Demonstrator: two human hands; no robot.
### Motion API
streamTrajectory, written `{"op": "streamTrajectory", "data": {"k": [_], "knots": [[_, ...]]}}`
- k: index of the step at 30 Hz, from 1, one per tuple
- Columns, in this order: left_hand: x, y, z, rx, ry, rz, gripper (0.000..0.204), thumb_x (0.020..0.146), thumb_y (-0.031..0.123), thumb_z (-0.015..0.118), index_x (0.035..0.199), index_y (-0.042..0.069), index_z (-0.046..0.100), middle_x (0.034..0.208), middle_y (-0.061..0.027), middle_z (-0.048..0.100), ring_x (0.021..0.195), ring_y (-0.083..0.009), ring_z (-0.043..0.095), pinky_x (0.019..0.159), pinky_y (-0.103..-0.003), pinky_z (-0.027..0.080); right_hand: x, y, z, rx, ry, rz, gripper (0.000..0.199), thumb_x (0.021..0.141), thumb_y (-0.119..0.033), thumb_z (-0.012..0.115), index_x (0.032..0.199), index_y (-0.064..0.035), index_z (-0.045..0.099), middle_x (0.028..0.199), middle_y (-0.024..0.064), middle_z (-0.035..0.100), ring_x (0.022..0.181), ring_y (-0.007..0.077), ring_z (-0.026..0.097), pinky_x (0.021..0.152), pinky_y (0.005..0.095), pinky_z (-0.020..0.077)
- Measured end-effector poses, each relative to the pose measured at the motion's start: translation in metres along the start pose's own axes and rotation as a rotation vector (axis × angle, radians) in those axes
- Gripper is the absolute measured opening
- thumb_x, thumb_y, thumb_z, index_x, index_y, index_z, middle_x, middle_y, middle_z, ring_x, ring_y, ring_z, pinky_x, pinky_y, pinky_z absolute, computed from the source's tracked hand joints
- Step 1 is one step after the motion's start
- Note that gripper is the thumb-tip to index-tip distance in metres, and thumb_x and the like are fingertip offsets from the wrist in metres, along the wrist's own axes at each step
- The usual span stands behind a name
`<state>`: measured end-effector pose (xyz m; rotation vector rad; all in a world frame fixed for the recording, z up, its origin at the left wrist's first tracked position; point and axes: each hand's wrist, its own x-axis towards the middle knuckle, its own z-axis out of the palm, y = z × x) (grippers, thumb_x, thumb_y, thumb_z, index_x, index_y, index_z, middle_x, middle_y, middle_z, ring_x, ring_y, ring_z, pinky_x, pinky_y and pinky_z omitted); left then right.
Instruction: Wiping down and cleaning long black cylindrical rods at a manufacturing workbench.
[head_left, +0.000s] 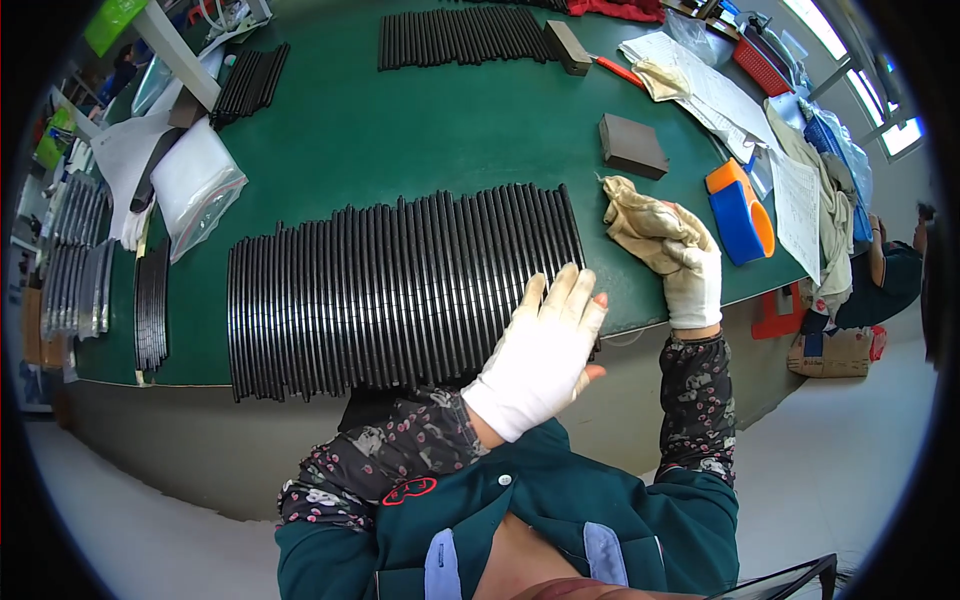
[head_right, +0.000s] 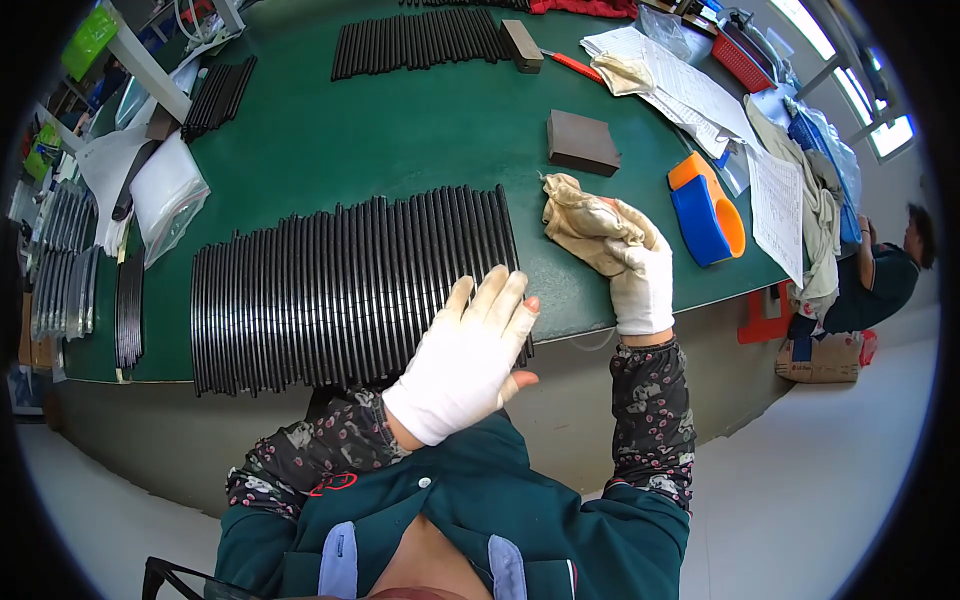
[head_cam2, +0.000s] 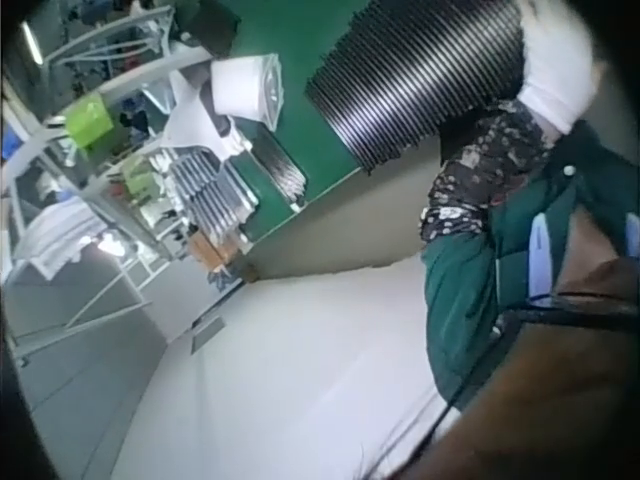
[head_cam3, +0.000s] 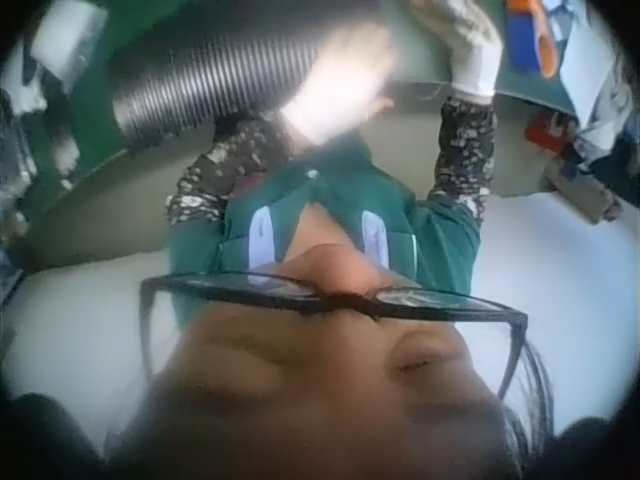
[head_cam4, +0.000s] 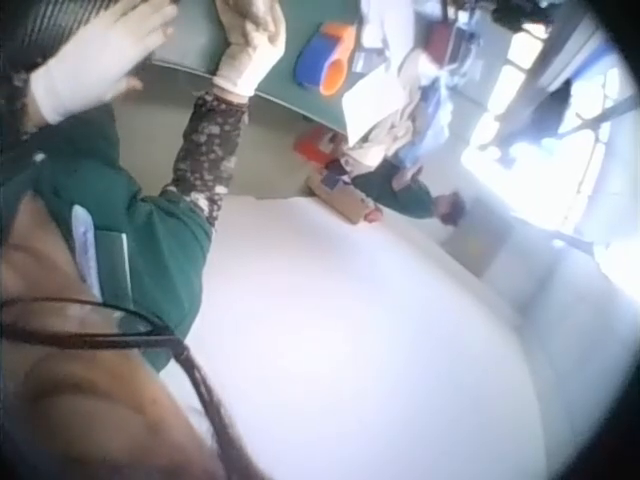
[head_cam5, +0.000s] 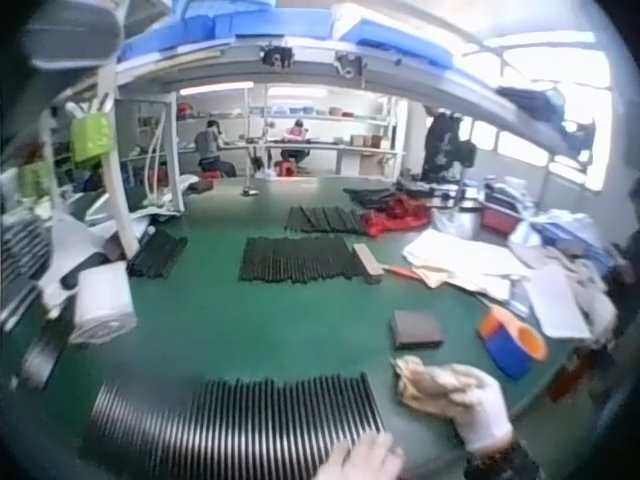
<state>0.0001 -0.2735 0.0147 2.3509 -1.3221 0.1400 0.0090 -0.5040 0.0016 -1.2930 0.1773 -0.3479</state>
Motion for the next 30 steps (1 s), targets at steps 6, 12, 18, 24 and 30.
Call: {"op": "streamTrajectory", "data": {"k": [6,12,18,24,30], "knots": [[0.0,0.0,0.01,0.072,0.056,-0.004,0.071,0.067,0.036,0.075,0.123,-0.001,0.053,0.129,-0.0189,0.047,0.124,-0.0333,0.042,0.1,-0.046,0.036,0.0,0.002,-0.003,0.002,0.0,-0.001,0.052,0.071,0.004,0.049,0.122,0.0122,0.05,0.121,0.021,0.058,0.111,0.0273,0.06,0.1,0.0351,0.047],[-0.017,0.003,-0.004,-0.108,-0.057,0.267,0.059,0.073,0.026,0.069,0.122,-0.001,0.052,0.13,-0.0144,0.049,0.126,-0.0297,0.044,0.104,-0.045,0.036,-0.031,-0.013,0.01,-0.283,-0.183,-0.005,0.046,0.074,0.002,0.054,0.12,0.0054,0.054,0.121,0.0153,0.06,0.112,0.0267,0.059,0.099,0.0372,0.0469],[-0.038,0.005,0.014,-0.132,0.016,0.2,0.045,0.081,0.02,0.055,0.117,-0.007,0.058,0.121,-0.0179,0.057,0.121,-0.0312,0.05,0.108,-0.045,0.036,-0.052,-0.041,0.048,-1.019,-1.023,-0.459,0.052,0.078,-0.023,0.066,0.126,-0.0069,0.054,0.137,0.0177,0.046,0.132,0.0388,0.039,0.106,0.0488,0.0339],[-0.034,0.002,0.016,-0.092,0.017,0.249,0.052,0.08,0.022,0.058,0.124,-0.008,0.053,0.131,-0.0209,0.051,0.129,-0.0326,0.044,0.108,-0.043,0.035,0.018,0.0,0.078,-1.237,-0.801,-0.652,0.044,0.091,-0.024,0.055,0.13,-0.0035,0.049,0.141,0.0209,0.041,0.13,0.037,0.04,0.106,0.0449,0.0327],[-0.039,0.003,0.025,-0.092,0.063,0.239,0.053,0.079,0.024,0.058,0.123,-0.005,0.055,0.124,-0.0186,0.054,0.12,-0.0319,0.051,0.108,-0.042,0.035,-0.023,-0.022,0.06,-1.054,-1.069,-0.484,0.05,0.091,-0.02,0.053,0.138,-0.004,0.042,0.144,0.0217,0.038,0.136,0.0384,0.033,0.112,0.0467,0.0246]]}}
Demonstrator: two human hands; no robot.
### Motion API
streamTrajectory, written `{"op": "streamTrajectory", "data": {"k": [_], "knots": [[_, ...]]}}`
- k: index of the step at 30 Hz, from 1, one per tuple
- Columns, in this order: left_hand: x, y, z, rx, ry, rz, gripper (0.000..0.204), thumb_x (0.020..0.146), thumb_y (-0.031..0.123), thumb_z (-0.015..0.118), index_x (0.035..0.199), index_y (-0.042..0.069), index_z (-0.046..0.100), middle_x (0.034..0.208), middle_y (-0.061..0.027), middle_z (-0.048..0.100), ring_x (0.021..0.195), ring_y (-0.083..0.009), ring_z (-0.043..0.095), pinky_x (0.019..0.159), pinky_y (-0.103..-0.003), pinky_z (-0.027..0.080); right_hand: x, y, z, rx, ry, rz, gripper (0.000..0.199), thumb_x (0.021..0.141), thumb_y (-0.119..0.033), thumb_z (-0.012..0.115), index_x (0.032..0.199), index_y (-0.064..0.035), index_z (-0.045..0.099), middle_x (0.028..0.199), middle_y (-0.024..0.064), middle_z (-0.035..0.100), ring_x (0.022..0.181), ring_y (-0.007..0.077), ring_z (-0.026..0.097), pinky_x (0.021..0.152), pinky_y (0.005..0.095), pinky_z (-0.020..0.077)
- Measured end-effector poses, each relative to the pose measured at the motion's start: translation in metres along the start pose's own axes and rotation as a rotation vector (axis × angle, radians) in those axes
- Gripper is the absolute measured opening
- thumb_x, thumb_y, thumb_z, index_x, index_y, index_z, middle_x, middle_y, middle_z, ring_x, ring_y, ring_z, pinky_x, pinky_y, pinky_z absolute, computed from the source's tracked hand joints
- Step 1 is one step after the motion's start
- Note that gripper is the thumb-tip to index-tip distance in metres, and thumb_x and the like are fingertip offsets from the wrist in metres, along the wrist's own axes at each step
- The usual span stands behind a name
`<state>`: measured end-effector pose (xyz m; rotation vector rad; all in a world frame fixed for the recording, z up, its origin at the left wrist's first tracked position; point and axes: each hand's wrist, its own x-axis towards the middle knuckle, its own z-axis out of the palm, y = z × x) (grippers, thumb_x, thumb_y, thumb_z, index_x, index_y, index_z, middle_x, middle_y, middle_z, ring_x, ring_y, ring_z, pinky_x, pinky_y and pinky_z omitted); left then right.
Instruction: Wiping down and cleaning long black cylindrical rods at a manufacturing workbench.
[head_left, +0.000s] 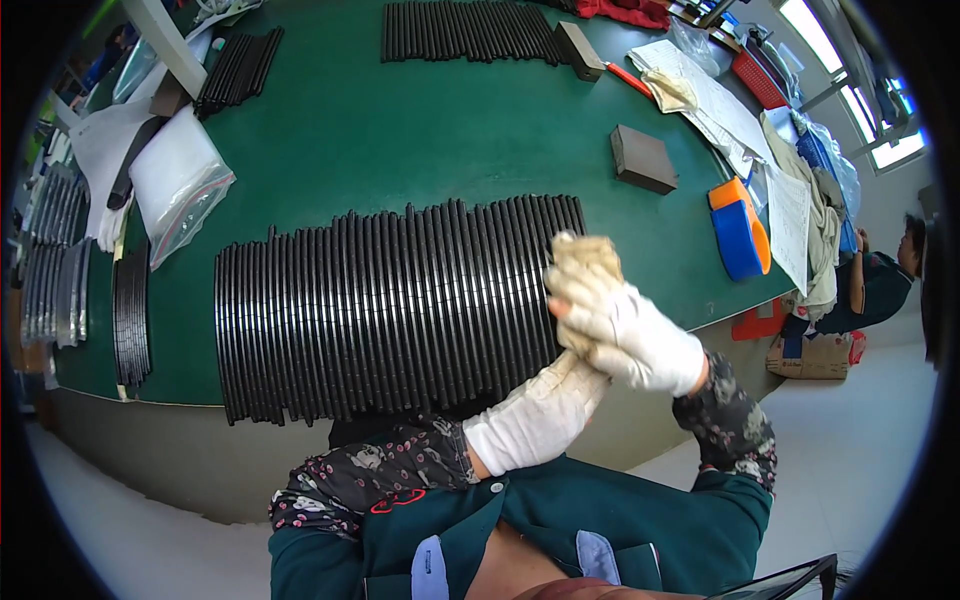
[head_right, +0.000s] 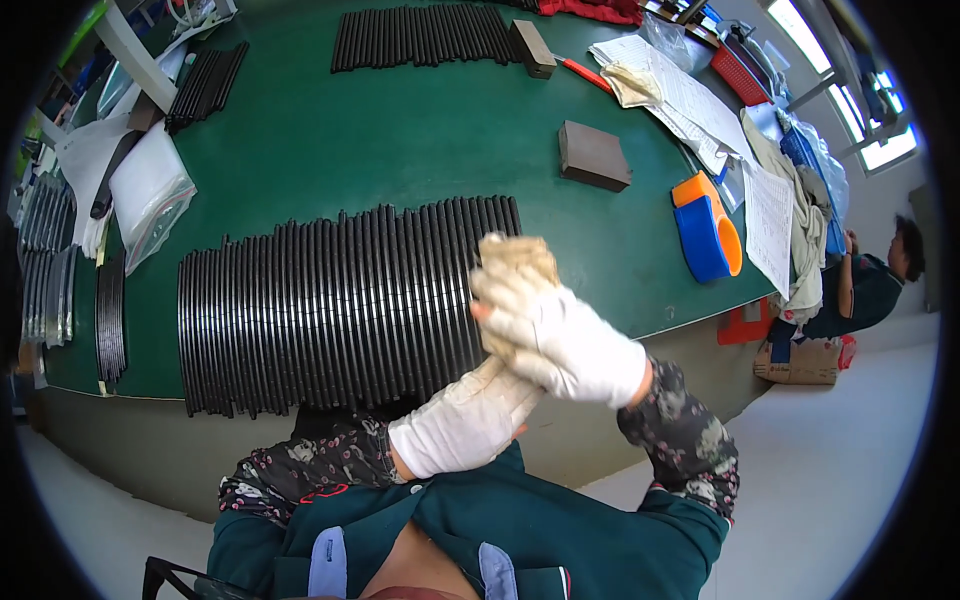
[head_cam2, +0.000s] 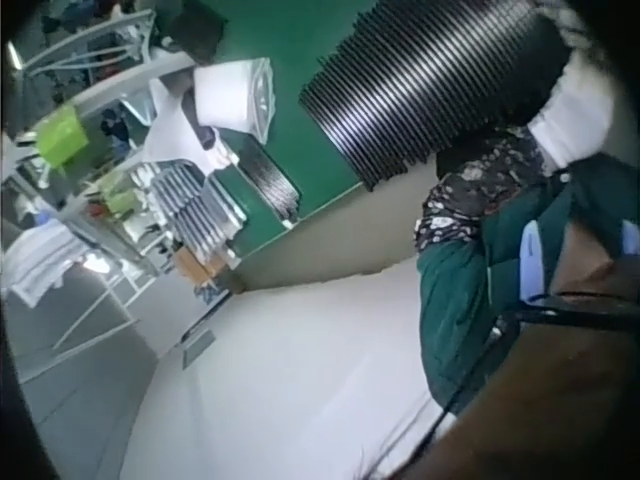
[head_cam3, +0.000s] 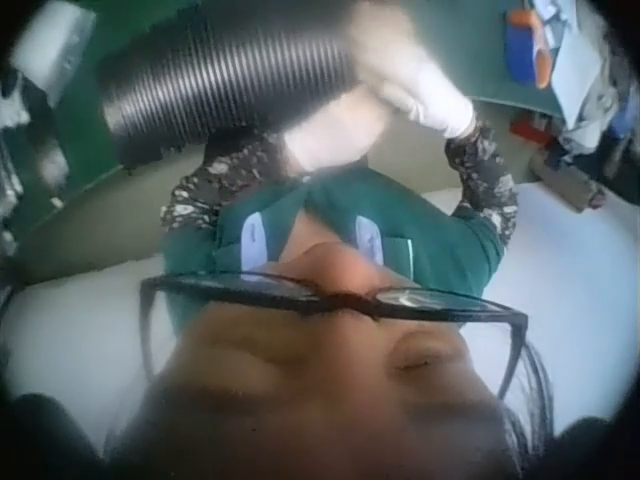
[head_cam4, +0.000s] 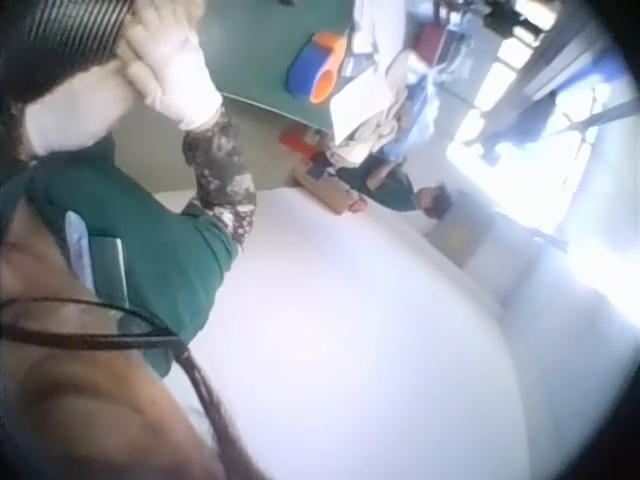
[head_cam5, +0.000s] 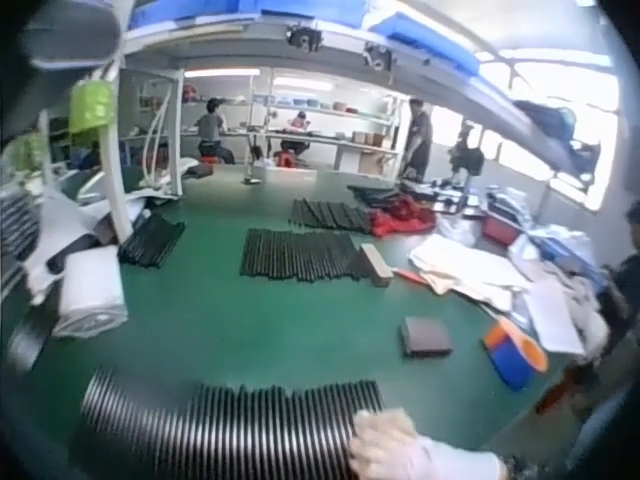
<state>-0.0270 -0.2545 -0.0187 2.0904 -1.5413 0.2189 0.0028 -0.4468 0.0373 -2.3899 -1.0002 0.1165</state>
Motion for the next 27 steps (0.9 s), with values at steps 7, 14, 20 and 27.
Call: {"op": "streamTrajectory", "data": {"k": [7,14,20,27], "knots": [[0.005,0.003,-0.004,0.019,0.038,0.029,0.044,0.08,0.018,0.055,0.117,-0.006,0.059,0.13,-0.0196,0.052,0.122,-0.032,0.051,0.104,-0.042,0.04,0.031,0.013,-0.007,-0.177,0.047,-0.054,0.048,0.09,-0.022,0.055,0.132,-0.001,0.046,0.138,0.0206,0.045,0.13,0.039,0.04,0.109,0.0459,0.0304],[0.006,-0.004,0.0,0.013,0.191,-0.003,0.037,0.08,0.015,0.057,0.11,-0.005,0.06,0.122,-0.0185,0.056,0.114,-0.0299,0.055,0.097,-0.039,0.045,0.041,0.021,0.004,-0.226,0.107,-0.003,0.045,0.091,-0.021,0.054,0.13,-0.0005,0.047,0.136,0.022,0.046,0.132,0.0373,0.038,0.109,0.0457,0.0298],[0.006,0.005,-0.012,-0.157,-0.455,-0.115,0.043,0.084,0.021,0.047,0.116,-0.005,0.06,0.116,-0.0165,0.058,0.113,-0.0271,0.055,0.1,-0.035,0.042,0.007,-0.002,-0.002,0.183,-0.188,-0.131,0.049,0.097,-0.028,0.043,0.142,-0.0084,0.038,0.147,0.0194,0.035,0.138,0.0384,0.03,0.113,0.0502,0.0211],[0.004,-0.002,-0.001,0.049,0.021,0.053,0.041,0.082,0.011,0.054,0.119,-0.007,0.058,0.133,-0.0172,0.05,0.123,-0.0312,0.047,0.102,-0.042,0.04,0.091,0.05,-0.001,-0.314,0.212,-0.052,0.045,0.09,-0.02,0.053,0.129,0.0024,0.047,0.135,0.0232,0.046,0.122,0.0365,0.048,0.103,0.0407,0.0391]]}}
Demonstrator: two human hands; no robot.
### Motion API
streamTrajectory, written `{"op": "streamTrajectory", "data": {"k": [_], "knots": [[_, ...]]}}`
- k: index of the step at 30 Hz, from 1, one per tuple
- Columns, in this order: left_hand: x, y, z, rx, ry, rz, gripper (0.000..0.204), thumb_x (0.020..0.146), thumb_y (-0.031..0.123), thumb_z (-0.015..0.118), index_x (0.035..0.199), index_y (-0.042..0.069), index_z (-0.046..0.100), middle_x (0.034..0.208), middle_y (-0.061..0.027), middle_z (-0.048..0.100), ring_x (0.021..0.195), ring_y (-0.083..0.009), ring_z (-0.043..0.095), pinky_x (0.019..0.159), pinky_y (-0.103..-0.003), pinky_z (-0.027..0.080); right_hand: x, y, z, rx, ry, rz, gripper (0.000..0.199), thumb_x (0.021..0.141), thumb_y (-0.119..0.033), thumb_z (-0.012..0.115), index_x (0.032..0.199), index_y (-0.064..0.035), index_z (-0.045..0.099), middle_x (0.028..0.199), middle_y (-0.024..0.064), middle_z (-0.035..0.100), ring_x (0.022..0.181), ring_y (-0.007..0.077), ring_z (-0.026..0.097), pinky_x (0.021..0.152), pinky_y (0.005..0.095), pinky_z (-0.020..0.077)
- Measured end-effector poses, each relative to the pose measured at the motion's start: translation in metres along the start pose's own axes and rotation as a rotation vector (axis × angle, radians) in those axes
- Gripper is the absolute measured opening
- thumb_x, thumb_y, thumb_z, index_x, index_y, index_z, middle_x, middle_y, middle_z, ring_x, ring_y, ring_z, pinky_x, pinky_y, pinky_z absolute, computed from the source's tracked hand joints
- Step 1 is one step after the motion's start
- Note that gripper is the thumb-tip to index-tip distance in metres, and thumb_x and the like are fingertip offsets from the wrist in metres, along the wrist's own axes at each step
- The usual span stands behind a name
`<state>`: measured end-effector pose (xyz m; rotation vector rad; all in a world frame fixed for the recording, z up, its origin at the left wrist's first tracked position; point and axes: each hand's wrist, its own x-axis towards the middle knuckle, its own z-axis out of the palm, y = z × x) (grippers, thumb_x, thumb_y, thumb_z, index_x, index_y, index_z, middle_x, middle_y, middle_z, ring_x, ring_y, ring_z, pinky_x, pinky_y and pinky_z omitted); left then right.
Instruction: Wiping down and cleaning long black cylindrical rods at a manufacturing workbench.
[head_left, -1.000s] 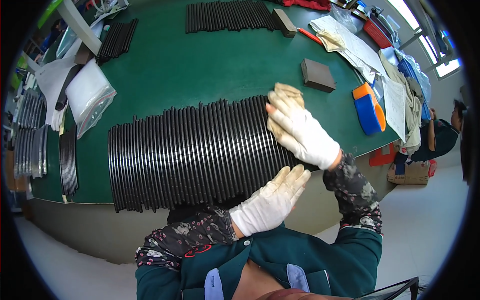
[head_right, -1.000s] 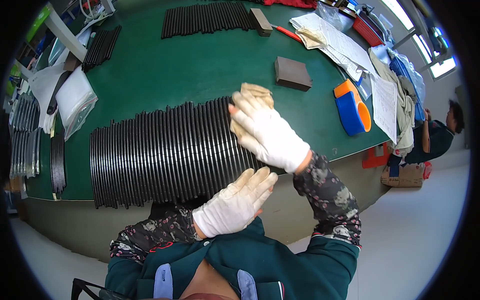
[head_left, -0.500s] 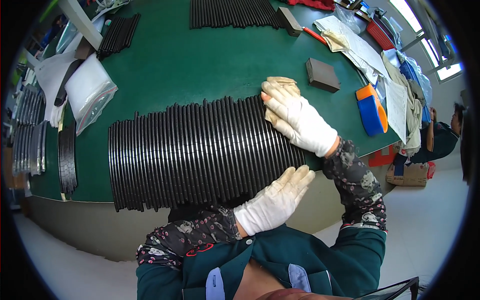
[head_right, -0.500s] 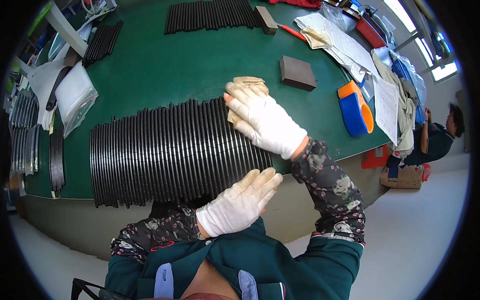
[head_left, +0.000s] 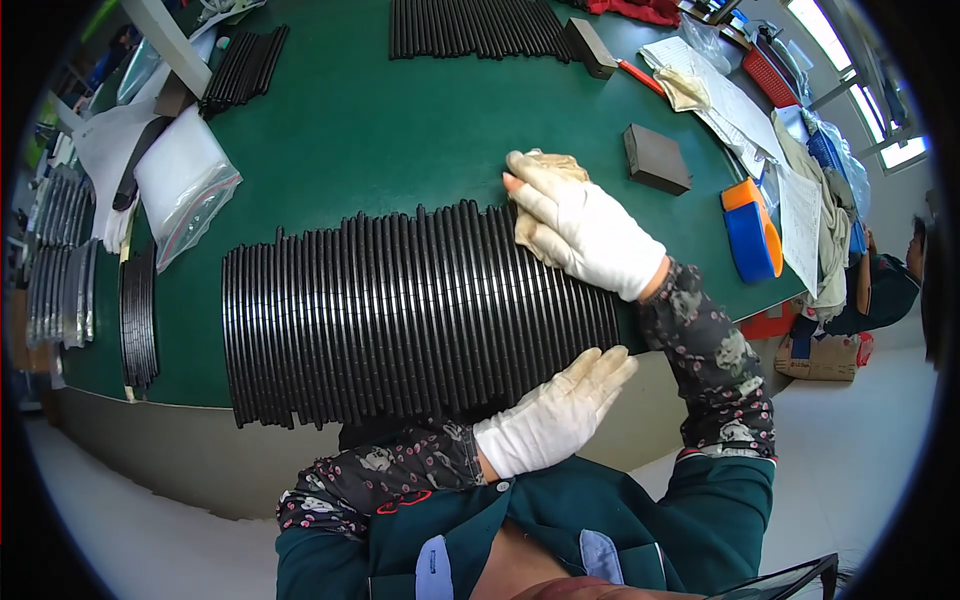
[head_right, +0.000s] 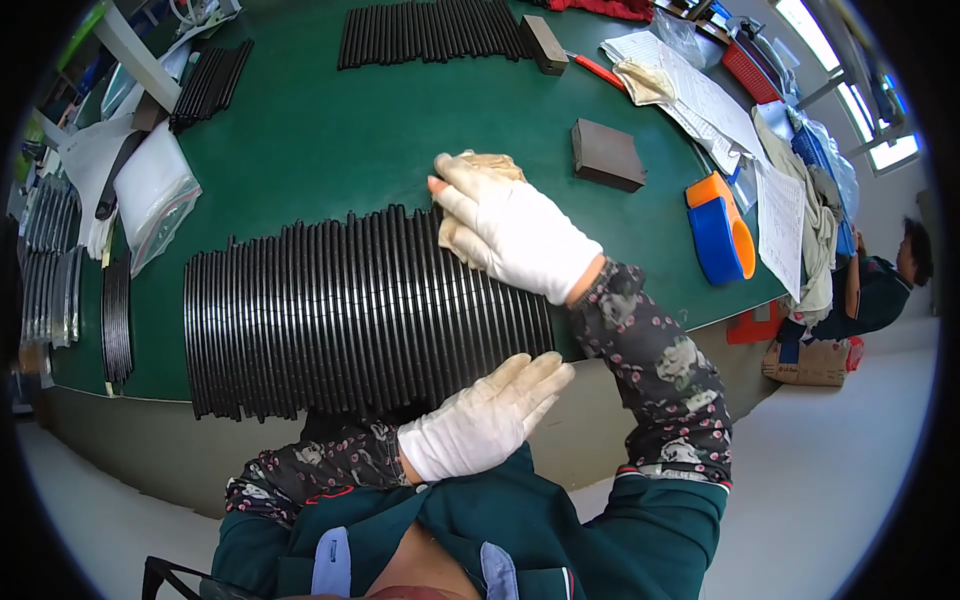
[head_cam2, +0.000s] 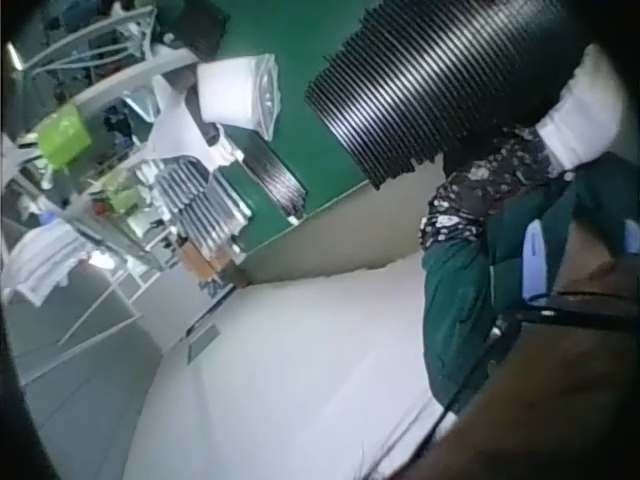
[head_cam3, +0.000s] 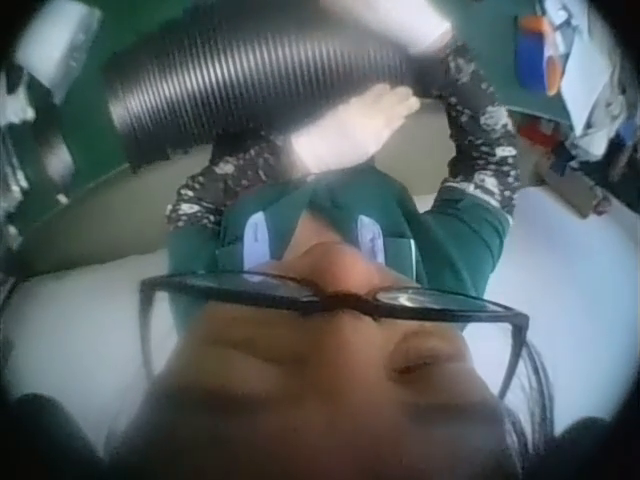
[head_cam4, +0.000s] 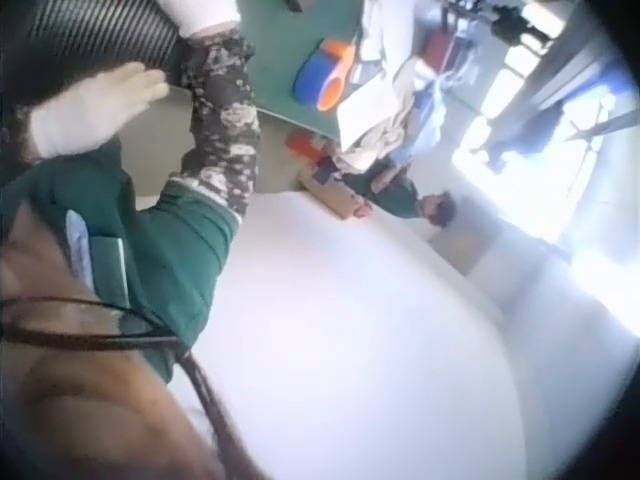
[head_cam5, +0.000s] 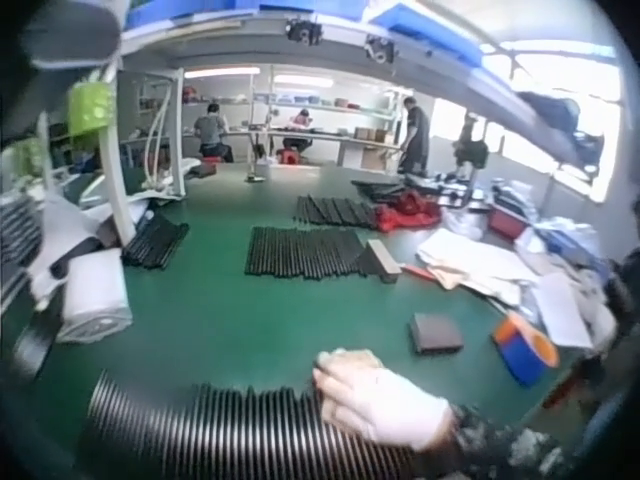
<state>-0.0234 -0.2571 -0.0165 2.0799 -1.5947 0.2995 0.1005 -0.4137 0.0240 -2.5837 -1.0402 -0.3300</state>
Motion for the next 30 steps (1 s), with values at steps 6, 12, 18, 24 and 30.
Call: {"op": "streamTrajectory", "data": {"k": [6,12,18,24,30], "knots": [[-0.005,0.006,0.003,-0.372,-0.181,-0.221,0.033,0.084,0.012,0.054,0.113,-0.003,0.061,0.108,-0.0167,0.063,0.101,-0.0285,0.061,0.088,-0.038,0.049,-0.044,-0.051,-0.008,0.383,-0.195,-0.162,0.055,0.092,-0.028,0.05,0.141,-0.0066,0.038,0.144,0.0202,0.039,0.134,0.0378,0.036,0.111,0.0466,0.0272],[-0.007,0.008,0.008,-0.245,-0.159,-0.157,0.031,0.086,0.014,0.049,0.111,0.0,0.062,0.107,-0.0176,0.062,0.098,-0.0284,0.062,0.087,-0.036,0.05,-0.014,-0.056,-0.003,0.438,-0.179,-0.305,0.053,0.082,-0.02,0.062,0.128,0.0002,0.046,0.132,0.0205,0.048,0.124,0.0363,0.047,0.107,0.0458,0.0339],[0.003,-0.005,0.0,-0.241,0.087,-0.085,0.047,0.081,0.015,0.053,0.121,-0.009,0.053,0.13,-0.0186,0.048,0.114,-0.0349,0.05,0.096,-0.036,0.046,0.037,-0.01,0.017,-0.021,-0.03,-0.12,0.048,0.087,-0.02,0.055,0.129,0.0017,0.045,0.134,0.0211,0.045,0.125,0.0372,0.044,0.106,0.0433,0.0355],[-0.001,-0.008,0.0,-0.228,0.104,-0.003,0.041,0.081,0.013,0.051,0.115,-0.009,0.056,0.129,-0.0193,0.05,0.118,-0.0339,0.049,0.102,-0.039,0.041,0.013,-0.039,0.013,0.055,-0.062,-0.156,0.058,0.08,-0.015,0.065,0.132,-0.0015,0.043,0.136,0.0234,0.043,0.124,0.041,0.045,0.105,0.0466,0.0361],[-0.006,-0.008,-0.035,-0.226,0.053,0.098,0.033,0.081,0.013,0.051,0.105,-0.007,0.06,0.124,-0.0206,0.055,0.118,-0.0334,0.052,0.102,-0.043,0.041,0.014,-0.031,0.006,0.458,0.055,0.066,0.028,0.078,-0.008,0.066,0.103,0.0025,0.059,0.118,0.016,0.062,0.102,0.0309,0.063,0.091,0.0354,0.0494]]}}
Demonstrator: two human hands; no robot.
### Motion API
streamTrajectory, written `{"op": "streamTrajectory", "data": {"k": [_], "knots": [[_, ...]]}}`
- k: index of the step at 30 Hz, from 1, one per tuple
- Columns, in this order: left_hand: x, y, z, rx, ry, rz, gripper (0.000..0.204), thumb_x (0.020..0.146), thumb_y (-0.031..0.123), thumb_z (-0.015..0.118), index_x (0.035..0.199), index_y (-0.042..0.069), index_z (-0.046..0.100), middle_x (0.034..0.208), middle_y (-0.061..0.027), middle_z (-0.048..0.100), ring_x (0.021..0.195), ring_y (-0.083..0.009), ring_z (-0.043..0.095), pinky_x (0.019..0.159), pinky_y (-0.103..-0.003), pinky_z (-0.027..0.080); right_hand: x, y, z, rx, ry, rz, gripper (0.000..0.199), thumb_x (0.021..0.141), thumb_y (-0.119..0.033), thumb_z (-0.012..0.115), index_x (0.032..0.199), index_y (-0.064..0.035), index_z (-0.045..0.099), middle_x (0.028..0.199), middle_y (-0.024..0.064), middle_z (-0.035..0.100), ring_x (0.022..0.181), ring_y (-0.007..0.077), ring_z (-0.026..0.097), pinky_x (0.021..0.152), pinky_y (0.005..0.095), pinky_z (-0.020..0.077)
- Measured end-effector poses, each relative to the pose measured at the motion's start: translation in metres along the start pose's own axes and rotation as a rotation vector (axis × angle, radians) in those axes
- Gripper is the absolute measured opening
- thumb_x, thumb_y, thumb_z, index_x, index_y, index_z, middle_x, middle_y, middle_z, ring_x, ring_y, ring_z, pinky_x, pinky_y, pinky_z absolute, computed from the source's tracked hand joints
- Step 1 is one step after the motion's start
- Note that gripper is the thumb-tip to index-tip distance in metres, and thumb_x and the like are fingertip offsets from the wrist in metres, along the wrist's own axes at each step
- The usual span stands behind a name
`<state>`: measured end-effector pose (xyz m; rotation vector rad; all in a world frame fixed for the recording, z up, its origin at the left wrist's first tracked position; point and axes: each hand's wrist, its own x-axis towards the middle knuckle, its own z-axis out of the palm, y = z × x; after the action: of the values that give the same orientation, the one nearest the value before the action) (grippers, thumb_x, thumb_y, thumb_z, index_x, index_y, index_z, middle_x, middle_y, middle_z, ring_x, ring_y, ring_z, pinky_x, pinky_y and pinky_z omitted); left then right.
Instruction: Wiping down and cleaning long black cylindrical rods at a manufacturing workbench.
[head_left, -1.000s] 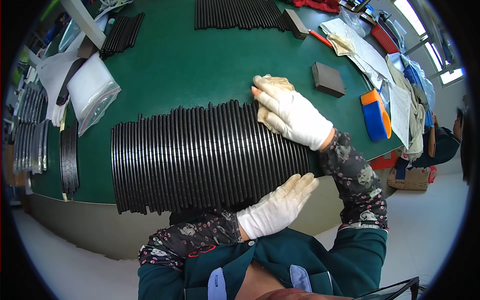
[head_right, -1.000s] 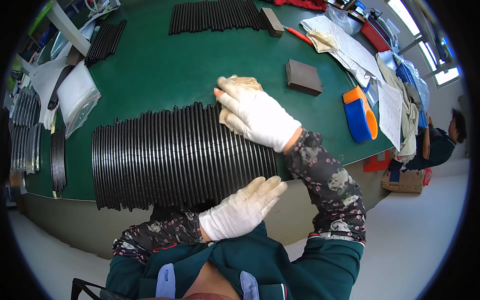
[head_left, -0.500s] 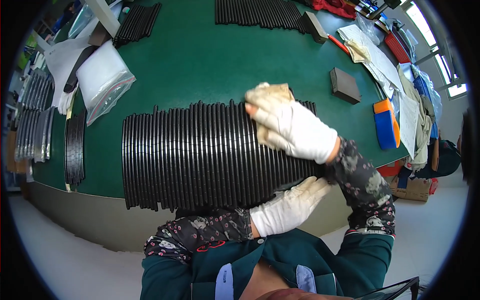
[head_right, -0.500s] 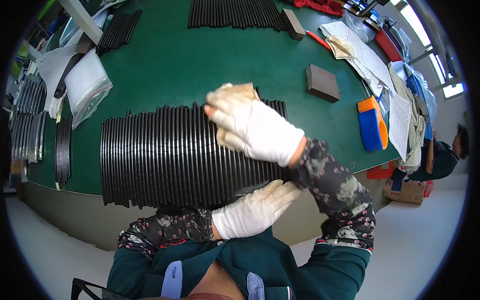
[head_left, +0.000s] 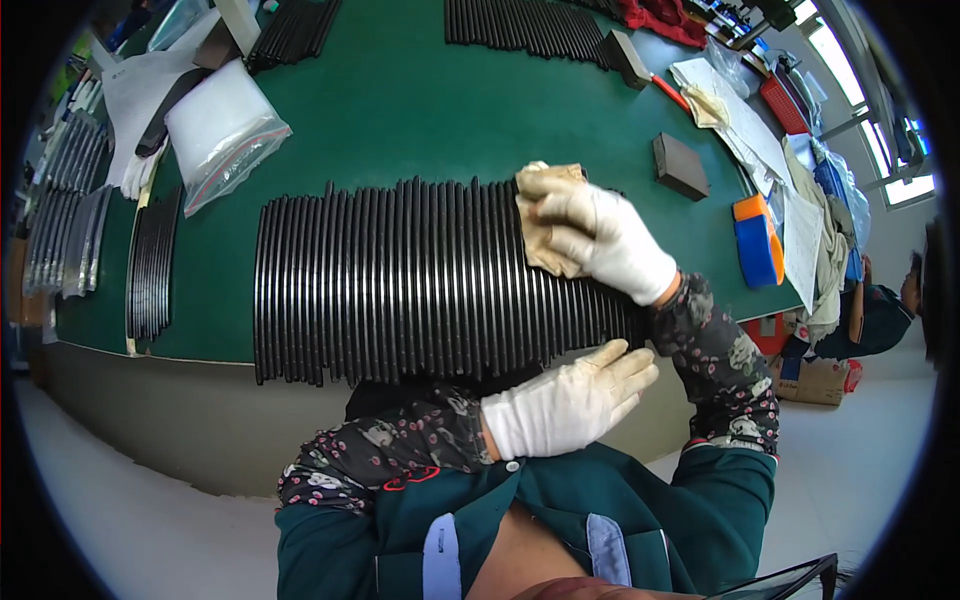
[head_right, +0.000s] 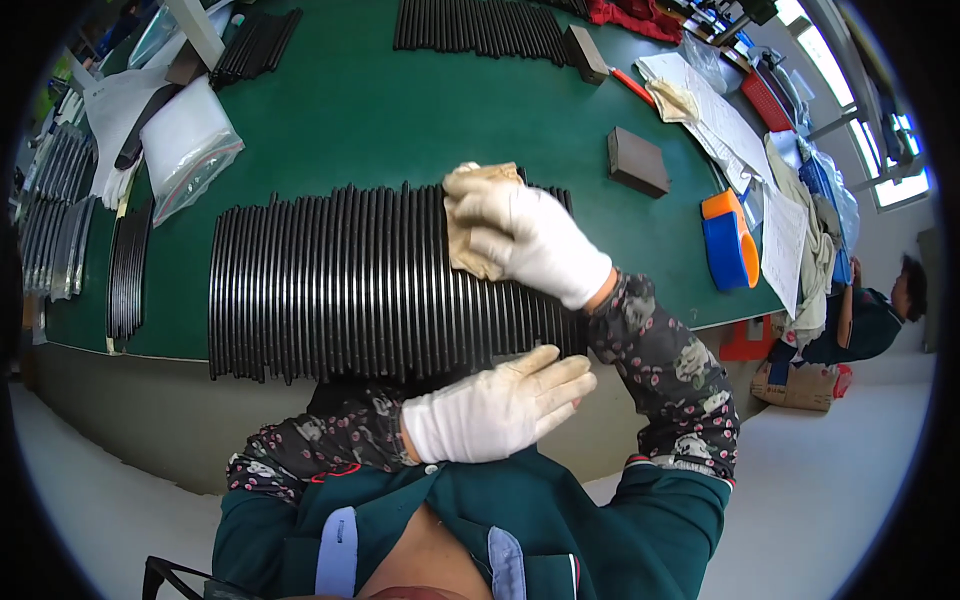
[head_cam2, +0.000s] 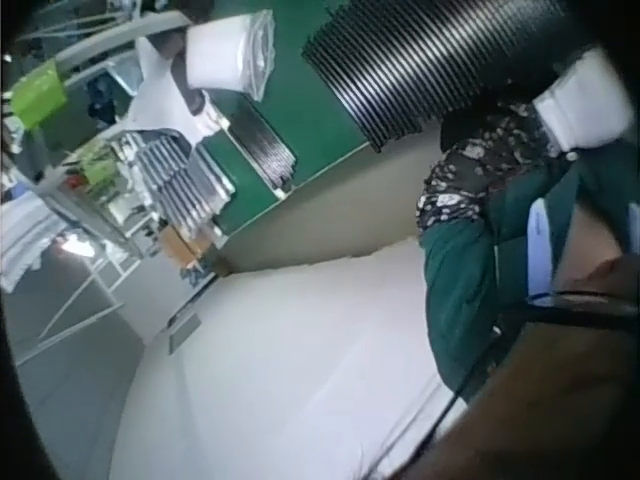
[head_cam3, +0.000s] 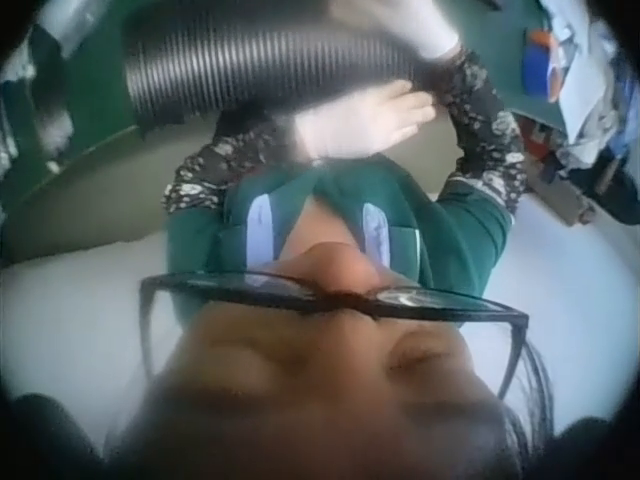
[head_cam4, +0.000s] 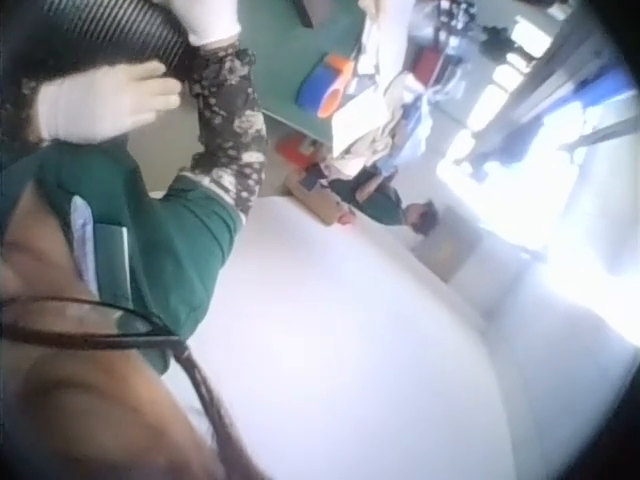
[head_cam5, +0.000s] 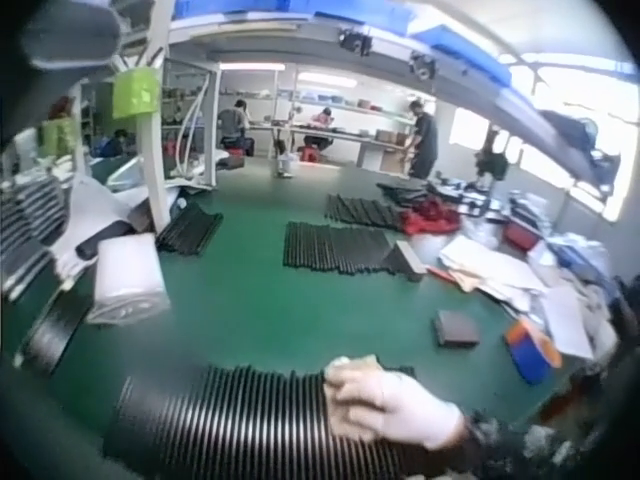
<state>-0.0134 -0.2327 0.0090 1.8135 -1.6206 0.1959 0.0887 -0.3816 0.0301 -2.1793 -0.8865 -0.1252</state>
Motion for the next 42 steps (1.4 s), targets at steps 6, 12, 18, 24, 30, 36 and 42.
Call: {"op": "streamTrajectory", "data": {"k": [6,12,18,24,30,36,42], "knots": [[-0.029,-0.001,-0.027,0.192,0.064,-0.104,0.031,0.076,0.012,0.059,0.102,-0.004,0.061,0.12,-0.0173,0.057,0.117,-0.0318,0.054,0.095,-0.046,0.046,0.009,0.009,-0.02,-0.274,-0.195,0.065,0.08,0.073,-0.048,0.07,0.13,0.0042,0.047,0.142,0.0241,0.039,0.133,0.0372,0.037,0.109,0.0439,0.0319],[-0.058,-0.005,-0.05,0.304,-0.069,-0.287,0.05,0.069,0.018,0.07,0.114,0.001,0.058,0.128,-0.0138,0.052,0.126,-0.0287,0.047,0.099,-0.048,0.042,-0.013,0.001,0.0,-0.398,-0.049,-0.027,0.082,0.068,-0.025,0.076,0.136,0.0018,0.039,0.142,0.0266,0.036,0.133,0.0422,0.035,0.108,0.046,0.0322],[-0.08,-0.008,-0.045,0.312,0.035,-0.185,0.031,0.083,0.011,0.057,0.112,0.0,0.06,0.114,-0.0129,0.061,0.11,-0.0268,0.059,0.096,-0.039,0.048,-0.028,-0.044,0.014,0.068,-0.397,-0.208,0.057,0.086,-0.026,0.062,0.134,-0.0023,0.043,0.141,0.0216,0.041,0.131,0.0412,0.039,0.108,0.0499,0.0301],[-0.083,-0.011,-0.036,0.296,0.114,-0.146,0.026,0.083,0.013,0.058,0.104,-0.001,0.063,0.115,-0.0139,0.063,0.109,-0.0258,0.062,0.094,-0.035,0.049,0.034,-0.019,0.019,-0.548,-0.312,-0.248,0.054,0.093,-0.037,0.047,0.134,-0.0008,0.043,0.139,0.0259,0.04,0.13,0.0402,0.038,0.107,0.0503,0.0287],[-0.087,-0.009,-0.031,0.125,0.224,-0.254,0.022,0.081,0.015,0.066,0.097,0.001,0.064,0.108,-0.012,0.065,0.098,-0.0253,0.065,0.081,-0.034,0.055,0.017,-0.06,0.036,0.071,-0.447,-0.368,0.049,0.089,-0.026,0.054,0.13,-0.0009,0.046,0.134,0.0238,0.044,0.128,0.0405,0.041,0.108,0.0505,0.0305],[-0.082,-0.013,-0.032,0.293,0.265,-0.142,0.019,0.083,0.015,0.068,0.095,0.001,0.064,0.108,-0.0107,0.066,0.098,-0.0236,0.066,0.081,-0.033,0.055,0.074,-0.002,0.046,-0.302,-0.187,-0.335,0.051,0.085,-0.024,0.061,0.125,0.0027,0.046,0.13,0.0245,0.046,0.124,0.0415,0.044,0.104,0.0497,0.0357],[-0.092,-0.008,-0.013,0.237,0.435,-0.222,0.023,0.078,0.013,0.067,0.099,0.003,0.066,0.109,-0.0074,0.067,0.099,-0.0211,0.066,0.082,-0.032,0.054,0.041,-0.069,0.062,0.086,-0.539,-0.43,0.051,0.083,-0.021,0.062,0.13,-0.0044,0.048,0.13,0.0178,0.049,0.126,0.0361,0.045,0.108,0.0498,0.0314]]}}
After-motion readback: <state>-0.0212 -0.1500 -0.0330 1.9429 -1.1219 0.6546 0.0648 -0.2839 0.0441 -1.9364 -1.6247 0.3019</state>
